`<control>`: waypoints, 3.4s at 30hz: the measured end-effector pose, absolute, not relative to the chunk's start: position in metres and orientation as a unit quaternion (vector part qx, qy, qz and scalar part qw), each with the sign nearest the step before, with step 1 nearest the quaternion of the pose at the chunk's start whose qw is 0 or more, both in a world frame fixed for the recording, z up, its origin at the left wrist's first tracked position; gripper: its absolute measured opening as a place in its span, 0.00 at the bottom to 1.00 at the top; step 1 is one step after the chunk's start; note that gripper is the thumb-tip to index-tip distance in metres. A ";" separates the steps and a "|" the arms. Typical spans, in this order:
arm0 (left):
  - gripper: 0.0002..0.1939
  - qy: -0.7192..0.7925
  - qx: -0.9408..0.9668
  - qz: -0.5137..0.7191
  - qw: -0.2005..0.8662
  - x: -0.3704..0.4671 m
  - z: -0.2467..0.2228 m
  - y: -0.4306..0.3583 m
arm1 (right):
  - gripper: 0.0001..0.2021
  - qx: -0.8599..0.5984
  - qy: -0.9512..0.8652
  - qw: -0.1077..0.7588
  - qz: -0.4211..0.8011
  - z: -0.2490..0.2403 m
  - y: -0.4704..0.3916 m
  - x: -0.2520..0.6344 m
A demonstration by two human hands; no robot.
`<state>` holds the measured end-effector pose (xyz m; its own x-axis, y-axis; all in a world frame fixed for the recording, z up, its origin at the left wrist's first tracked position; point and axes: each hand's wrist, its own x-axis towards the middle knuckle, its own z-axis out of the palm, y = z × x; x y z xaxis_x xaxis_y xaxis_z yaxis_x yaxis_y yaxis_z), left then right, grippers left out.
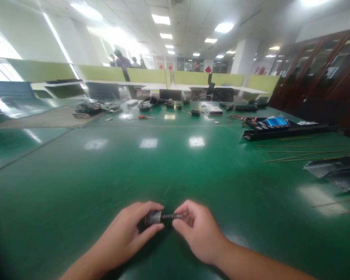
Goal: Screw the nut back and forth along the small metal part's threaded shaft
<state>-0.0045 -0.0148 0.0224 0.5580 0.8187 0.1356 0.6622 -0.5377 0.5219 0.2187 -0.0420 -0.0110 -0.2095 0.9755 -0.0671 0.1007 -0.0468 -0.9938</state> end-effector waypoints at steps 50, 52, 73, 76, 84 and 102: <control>0.14 0.445 0.849 0.177 0.222 -0.006 0.026 -0.014 | 0.05 -0.483 -0.556 0.400 0.545 -0.012 -0.042 0.221; 0.14 0.444 0.850 0.178 0.220 -0.007 0.026 -0.014 | 0.04 -0.484 -0.554 0.403 0.545 -0.012 -0.042 0.221; 0.13 0.440 0.850 0.187 0.222 -0.007 0.025 -0.013 | 0.05 -0.476 -0.550 0.409 0.551 -0.011 -0.041 0.222; 0.13 0.440 0.851 0.188 0.219 -0.007 0.025 -0.014 | 0.06 -0.476 -0.549 0.410 0.551 -0.011 -0.042 0.223; 0.13 0.434 0.854 0.194 0.213 -0.007 0.024 -0.013 | 0.07 -0.476 -0.546 0.410 0.554 -0.008 -0.042 0.222; 0.13 0.435 0.850 0.201 0.217 -0.008 0.025 -0.013 | 0.07 -0.475 -0.546 0.412 0.553 -0.009 -0.042 0.223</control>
